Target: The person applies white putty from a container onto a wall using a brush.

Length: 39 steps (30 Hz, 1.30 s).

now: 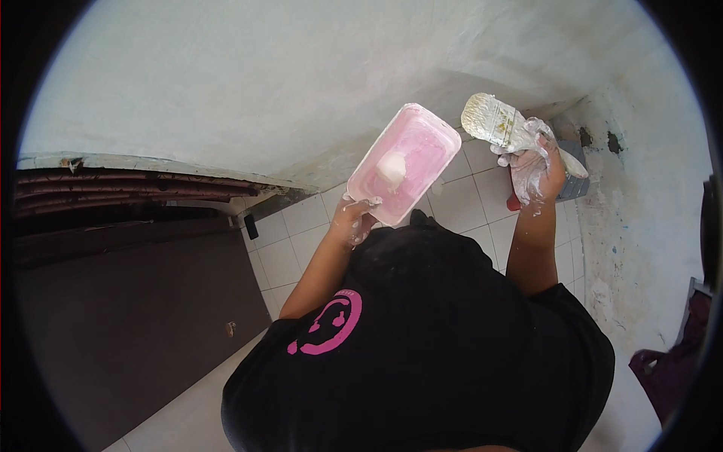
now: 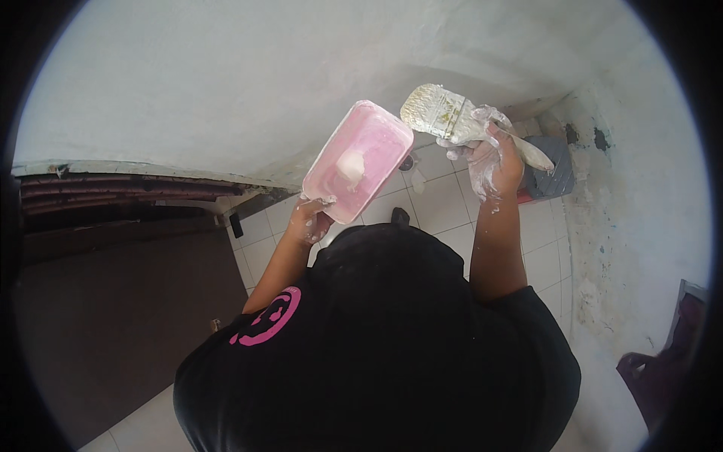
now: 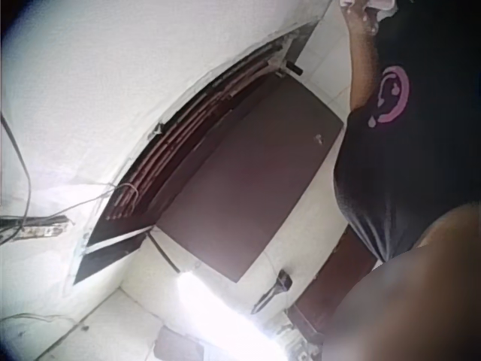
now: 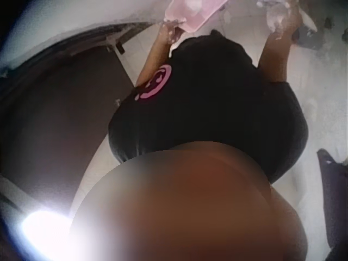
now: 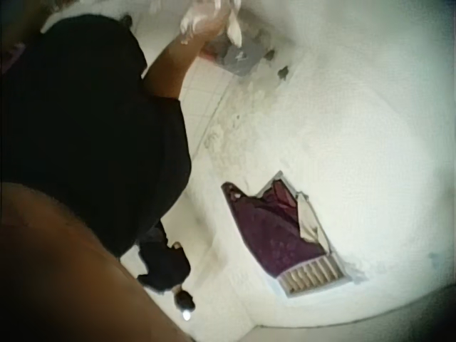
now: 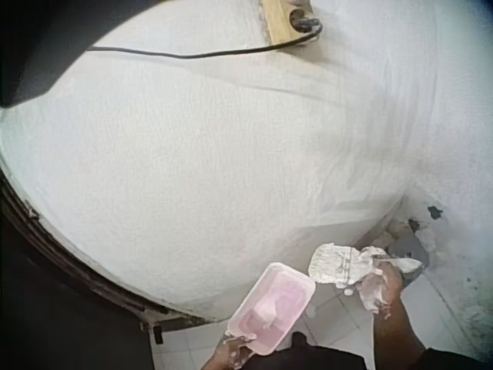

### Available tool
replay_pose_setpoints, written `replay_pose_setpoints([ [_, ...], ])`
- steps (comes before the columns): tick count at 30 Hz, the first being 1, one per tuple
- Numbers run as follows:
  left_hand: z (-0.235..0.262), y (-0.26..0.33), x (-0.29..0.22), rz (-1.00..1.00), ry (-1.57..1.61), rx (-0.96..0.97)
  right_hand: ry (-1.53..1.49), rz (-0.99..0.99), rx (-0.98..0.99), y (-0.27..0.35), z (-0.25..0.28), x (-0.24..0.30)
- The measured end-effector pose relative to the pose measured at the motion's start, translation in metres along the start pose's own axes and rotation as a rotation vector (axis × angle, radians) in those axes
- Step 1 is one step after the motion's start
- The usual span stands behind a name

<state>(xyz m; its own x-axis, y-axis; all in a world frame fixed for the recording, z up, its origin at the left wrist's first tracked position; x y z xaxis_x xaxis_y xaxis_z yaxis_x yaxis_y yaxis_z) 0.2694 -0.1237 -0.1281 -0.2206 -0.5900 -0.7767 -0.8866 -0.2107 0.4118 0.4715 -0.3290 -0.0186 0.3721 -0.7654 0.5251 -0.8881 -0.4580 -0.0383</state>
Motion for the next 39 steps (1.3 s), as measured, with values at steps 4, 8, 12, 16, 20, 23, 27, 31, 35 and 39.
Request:
replay_pose_setpoints([
  [4, -0.017, 0.001, 0.002, 0.036, -0.095, 0.042, 0.134, -0.05, 0.014, 0.004, -0.003, 0.006],
  [8, -0.022, 0.001, 0.013, 0.1, -0.108, -0.005, 0.525, -0.077, -0.041, 0.005, -0.008, 0.004],
  [12, -0.029, 0.006, 0.024, 0.148, -0.058, -0.025, 0.86, -0.225, 0.13, 0.006, -0.048, -0.004],
  [16, -0.037, 0.011, 0.034, 0.201, 0.013, -0.046, 0.96, -0.364, 0.177, 0.005, -0.043, -0.021],
  [20, -0.028, 0.008, 0.031, 0.224, 0.012, -0.079, 1.251, -0.138, 0.425, 0.008, -0.047, -0.039],
  [23, -0.017, -0.001, 0.033, 0.127, -0.016, -0.054, 1.13, -0.09, 0.426, 0.01, -0.053, -0.059],
  [27, 0.014, -0.004, 0.022, 0.111, 0.015, -0.008, 1.173, -0.215, 0.341, 0.01, -0.056, -0.106],
  [31, 0.022, -0.005, 0.015, 0.083, -0.007, 0.013, 1.123, -0.185, 0.395, 0.011, -0.059, -0.127],
  [35, 0.032, 0.0, 0.035, 0.222, 0.031, -0.011, 1.228, -0.137, 0.548, 0.008, -0.057, -0.135],
  [39, 0.045, -0.006, 0.034, 0.22, 0.014, 0.013, 1.191, -0.228, 0.313, -0.001, -0.039, -0.139],
])
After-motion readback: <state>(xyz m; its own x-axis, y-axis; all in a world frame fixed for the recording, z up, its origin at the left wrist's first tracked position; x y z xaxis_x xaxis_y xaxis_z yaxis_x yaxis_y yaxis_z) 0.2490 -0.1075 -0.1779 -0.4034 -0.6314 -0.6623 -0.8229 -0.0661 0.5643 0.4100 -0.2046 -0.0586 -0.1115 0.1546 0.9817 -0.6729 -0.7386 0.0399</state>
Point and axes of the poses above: each hand's wrist, its own y-axis away from the middle knuckle, its own z-axis out of the back of the hand, x = y × z, the point moved 10 cm from there along -y, towards the middle knuckle, and after that the axes turned 14 degrees about -y, right-handed, at the moved point
